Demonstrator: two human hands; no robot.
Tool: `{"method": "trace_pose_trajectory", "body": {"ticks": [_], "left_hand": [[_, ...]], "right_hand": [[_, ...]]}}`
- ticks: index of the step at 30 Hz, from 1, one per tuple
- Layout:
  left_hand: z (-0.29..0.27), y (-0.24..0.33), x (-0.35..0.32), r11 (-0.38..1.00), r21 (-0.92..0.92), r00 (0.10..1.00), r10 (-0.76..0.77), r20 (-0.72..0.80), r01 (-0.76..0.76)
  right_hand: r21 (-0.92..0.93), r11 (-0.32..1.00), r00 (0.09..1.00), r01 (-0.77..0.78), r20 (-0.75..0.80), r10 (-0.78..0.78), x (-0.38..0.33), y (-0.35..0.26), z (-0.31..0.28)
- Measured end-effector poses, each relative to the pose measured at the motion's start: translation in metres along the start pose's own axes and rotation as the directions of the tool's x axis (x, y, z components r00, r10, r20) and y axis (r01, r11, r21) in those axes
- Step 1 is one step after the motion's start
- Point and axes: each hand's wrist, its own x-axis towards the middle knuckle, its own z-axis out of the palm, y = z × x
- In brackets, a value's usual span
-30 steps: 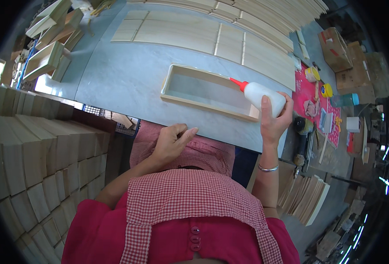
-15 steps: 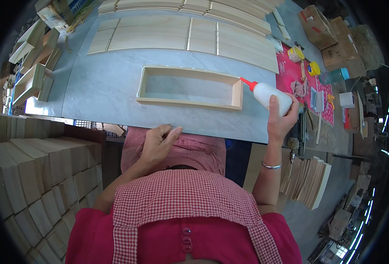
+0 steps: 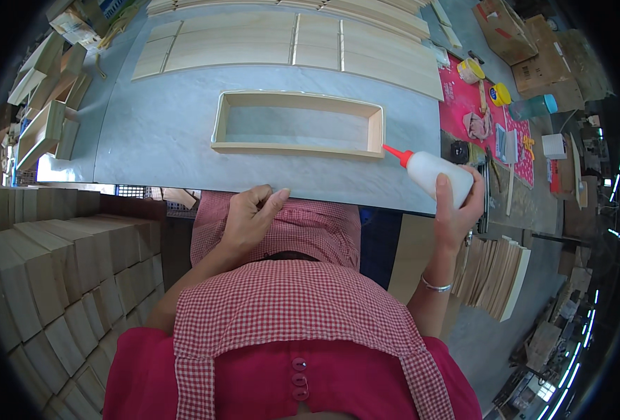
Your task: The person assembles small wooden boxes by applying glue to the edges of pre-cut wooden frames and attaching wooden panels. They use a pneumatic nail gun to secure the panels to the frames, repeating the process for multiple units on a workbench.
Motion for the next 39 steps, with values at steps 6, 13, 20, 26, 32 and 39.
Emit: {"method": "trace_pose_trajectory", "body": {"ticks": [6, 13, 20, 26, 32, 39], "left_hand": [[-0.004, 0.014, -0.006, 0.989, 0.115, 0.995, 0.089, 0.046, -0.094], [-0.021, 0.016, -0.015, 0.997, 0.034, 0.992, 0.064, 0.105, -0.067], [-0.027, 0.002, -0.023, 0.991, -0.005, 0.99, 0.136, 0.043, -0.136], [-0.025, 0.009, -0.018, 0.994, 0.033, 0.991, 0.098, 0.095, -0.101], [-0.017, 0.017, -0.013, 0.996, 0.035, 0.988, 0.075, 0.138, -0.08], [-0.011, 0.02, -0.011, 0.994, 0.093, 0.983, 0.041, 0.178, -0.059]], "right_hand": [[0.258, 0.929, 0.962, -0.265, 0.128, 0.239, -0.024, -0.029, 0.02], [0.473, 0.848, 0.924, -0.238, 0.379, 0.049, -0.049, -0.082, 0.139], [0.418, 0.907, 0.917, -0.048, 0.378, -0.126, -0.048, -0.083, 0.177], [0.339, 0.941, 0.94, -0.018, 0.327, -0.1, -0.039, -0.08, 0.149], [0.256, 0.967, 0.96, -0.006, 0.273, -0.066, -0.036, -0.06, 0.111], [0.194, 0.979, 0.978, -0.06, 0.21, 0.018, -0.034, -0.047, 0.069]]}}
